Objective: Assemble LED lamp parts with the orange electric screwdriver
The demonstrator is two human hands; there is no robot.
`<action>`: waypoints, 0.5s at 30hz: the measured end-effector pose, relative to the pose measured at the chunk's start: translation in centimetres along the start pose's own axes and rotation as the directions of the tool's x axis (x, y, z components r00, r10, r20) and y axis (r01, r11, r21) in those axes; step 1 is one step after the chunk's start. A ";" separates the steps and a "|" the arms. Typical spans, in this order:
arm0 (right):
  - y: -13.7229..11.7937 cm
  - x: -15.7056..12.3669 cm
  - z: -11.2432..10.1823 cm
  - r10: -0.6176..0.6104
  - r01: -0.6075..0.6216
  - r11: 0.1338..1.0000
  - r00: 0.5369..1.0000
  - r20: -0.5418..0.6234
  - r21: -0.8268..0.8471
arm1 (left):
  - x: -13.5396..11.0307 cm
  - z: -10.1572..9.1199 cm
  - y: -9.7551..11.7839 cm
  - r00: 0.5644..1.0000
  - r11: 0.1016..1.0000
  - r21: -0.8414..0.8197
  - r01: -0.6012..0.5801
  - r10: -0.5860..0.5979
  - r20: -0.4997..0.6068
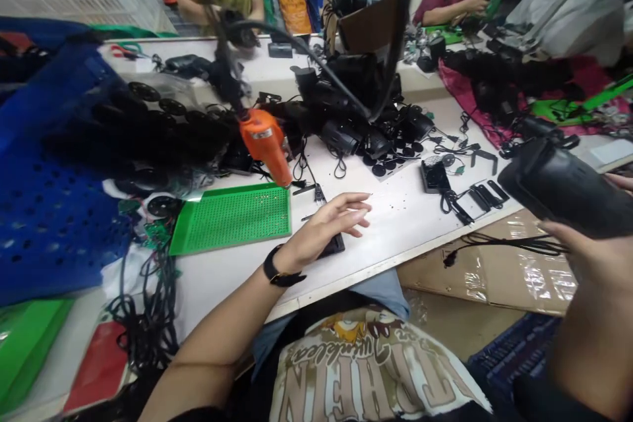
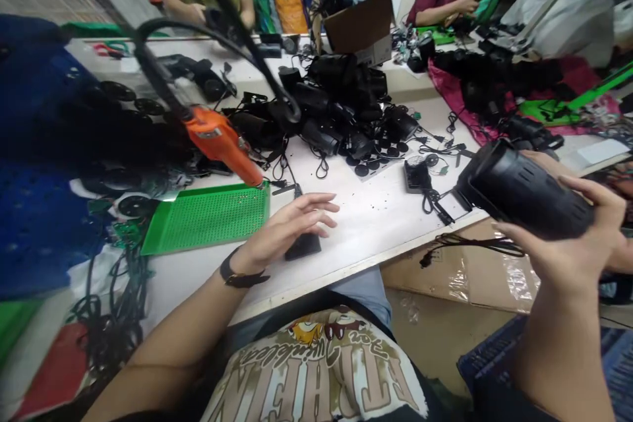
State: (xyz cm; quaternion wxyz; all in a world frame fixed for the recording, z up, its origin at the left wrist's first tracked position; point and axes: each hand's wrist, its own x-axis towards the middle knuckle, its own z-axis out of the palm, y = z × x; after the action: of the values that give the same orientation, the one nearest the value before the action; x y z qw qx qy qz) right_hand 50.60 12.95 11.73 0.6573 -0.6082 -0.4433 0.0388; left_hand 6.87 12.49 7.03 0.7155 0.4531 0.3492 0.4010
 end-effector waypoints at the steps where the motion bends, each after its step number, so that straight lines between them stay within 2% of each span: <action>1: 1.5 1.2 -0.5 -0.011 0.011 0.996 1.000 0.000 -0.083 | -0.3 -0.4 -0.2 1.000 1.000 0.027 0.001 -0.001 -0.027; 3: 4.9 3.2 -1.0 0.037 -0.048 0.988 0.997 -0.074 -0.148 | -1.1 -1.1 -1.0 0.997 0.998 0.063 0.029 -0.025 -0.067; 5: 8.5 4.7 -1.1 0.081 -0.112 0.982 0.977 -0.199 -0.153 | -1.8 -1.7 -1.9 0.993 0.994 0.083 0.074 -0.066 -0.100; 6: 10.3 5.2 -1.0 0.112 -0.145 0.976 0.974 -0.198 -0.163 | -2.2 -2.0 -2.4 0.990 0.991 0.087 0.098 -0.088 -0.111; 7: 11.9 5.6 -0.8 0.160 -0.213 0.955 0.955 -0.250 -0.205 | -2.6 -2.2 -2.8 0.986 0.989 0.089 0.121 -0.110 -0.122; 9: 14.5 5.8 -0.1 0.217 -0.308 0.880 0.938 -0.271 -0.362 | -3.3 -2.4 -3.5 0.978 0.983 0.092 0.162 -0.147 -0.146; 12: 16.6 5.3 0.7 0.245 -0.329 0.782 0.943 -0.224 -0.529 | -4.3 -2.6 -3.9 0.961 0.972 0.096 0.213 -0.190 -0.203; 15: 16.8 5.3 0.9 0.215 -0.204 0.737 0.975 -0.062 -0.645 | -5.2 -2.9 -4.4 0.939 0.967 0.080 0.241 -0.212 -0.271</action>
State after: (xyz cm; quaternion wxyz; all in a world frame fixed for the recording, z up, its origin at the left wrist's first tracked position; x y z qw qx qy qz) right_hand 61.42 21.05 0.44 0.3947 -0.8430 -0.3636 -0.0379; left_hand 3.24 7.75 2.67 0.6785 0.3926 0.5117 0.3516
